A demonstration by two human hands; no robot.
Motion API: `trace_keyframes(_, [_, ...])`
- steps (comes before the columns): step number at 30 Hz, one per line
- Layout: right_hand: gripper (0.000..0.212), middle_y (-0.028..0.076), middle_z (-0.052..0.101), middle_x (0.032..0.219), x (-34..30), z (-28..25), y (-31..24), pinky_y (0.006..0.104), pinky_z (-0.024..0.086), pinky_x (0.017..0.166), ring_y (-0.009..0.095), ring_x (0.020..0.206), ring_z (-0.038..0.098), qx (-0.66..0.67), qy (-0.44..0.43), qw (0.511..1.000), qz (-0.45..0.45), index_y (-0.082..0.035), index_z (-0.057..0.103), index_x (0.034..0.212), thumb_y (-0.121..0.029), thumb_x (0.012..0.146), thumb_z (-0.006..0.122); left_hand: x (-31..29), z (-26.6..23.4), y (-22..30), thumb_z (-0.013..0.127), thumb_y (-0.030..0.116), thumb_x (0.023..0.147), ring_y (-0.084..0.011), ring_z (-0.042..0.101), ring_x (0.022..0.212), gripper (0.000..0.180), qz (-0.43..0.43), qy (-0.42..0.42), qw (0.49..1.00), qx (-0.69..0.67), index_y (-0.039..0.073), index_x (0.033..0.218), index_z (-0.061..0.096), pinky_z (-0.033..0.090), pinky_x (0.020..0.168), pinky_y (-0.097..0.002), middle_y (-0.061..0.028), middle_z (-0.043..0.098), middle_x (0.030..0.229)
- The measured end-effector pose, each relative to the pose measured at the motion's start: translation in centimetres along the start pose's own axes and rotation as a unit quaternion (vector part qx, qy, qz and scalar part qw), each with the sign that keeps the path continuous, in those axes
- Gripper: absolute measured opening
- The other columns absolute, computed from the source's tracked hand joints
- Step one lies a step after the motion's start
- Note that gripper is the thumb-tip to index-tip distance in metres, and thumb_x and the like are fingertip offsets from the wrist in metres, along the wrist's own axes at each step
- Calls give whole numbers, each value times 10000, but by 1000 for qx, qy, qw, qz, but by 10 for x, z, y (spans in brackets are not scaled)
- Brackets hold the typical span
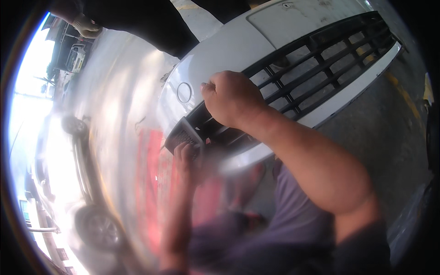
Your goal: The person assembles a car bumper by attaching a grille and side air intake pieces. They align the parts by hand and use a screwdriver to secure the components to the bumper.
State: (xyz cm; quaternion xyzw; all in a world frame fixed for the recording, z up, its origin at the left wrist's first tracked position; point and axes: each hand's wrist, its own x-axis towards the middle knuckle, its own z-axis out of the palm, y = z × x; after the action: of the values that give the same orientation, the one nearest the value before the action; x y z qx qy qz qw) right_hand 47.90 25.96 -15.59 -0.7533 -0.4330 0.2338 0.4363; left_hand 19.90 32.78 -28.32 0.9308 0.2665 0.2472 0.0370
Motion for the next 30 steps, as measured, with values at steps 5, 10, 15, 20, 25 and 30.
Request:
trace_keyframes(5, [393,255,752,982,-3,-1,5,502,572,886,453,965,720,-5,0,1000,-2,20,750,961,-325,1038,577,21,-12,17,839,134,714,-489,561,1146,759,-16,-109,994,19,-6,1350,450,487,965,-576,-271,525,1300])
trace_keyframes(10, [374,255,751,1010,-5,-2,4,496,570,899,446,990,718,-4,-17,1000,-9,18,751,973,-317,1025,594,32,-24,24,831,181,761,-500,549,1168,767,-42,-200,977,62,13,1384,415,491,927,-596,-263,522,1309])
trace_keyframes(15, [311,246,754,999,-12,-6,10,480,569,912,431,994,722,-28,-75,997,-18,19,751,977,-270,1005,642,17,-20,11,814,276,801,-468,554,1196,743,-11,-201,970,135,-4,1389,455,497,917,-578,-241,523,1319])
trace_keyframes(20, [294,208,759,908,-11,-17,18,429,575,850,351,882,744,-36,-74,996,-23,17,761,968,-266,988,687,26,-27,14,828,307,790,-438,564,1184,717,-93,-232,962,108,-28,1339,511,481,943,-561,-231,536,1275])
trace_keyframes(25, [293,203,766,905,-13,-14,17,421,577,834,335,866,748,-47,-60,996,-39,16,772,960,-270,976,708,27,-28,18,838,254,773,-434,573,1143,696,-67,-212,968,115,-60,1296,503,474,949,-540,-242,556,1204])
trace_keyframes(30, [278,263,751,899,-11,-5,13,476,604,846,431,889,745,-40,-70,995,-62,9,787,866,-245,915,687,36,-28,32,835,201,766,-447,581,1116,666,-66,-195,973,100,-76,1273,503,490,960,-515,-255,553,1191])
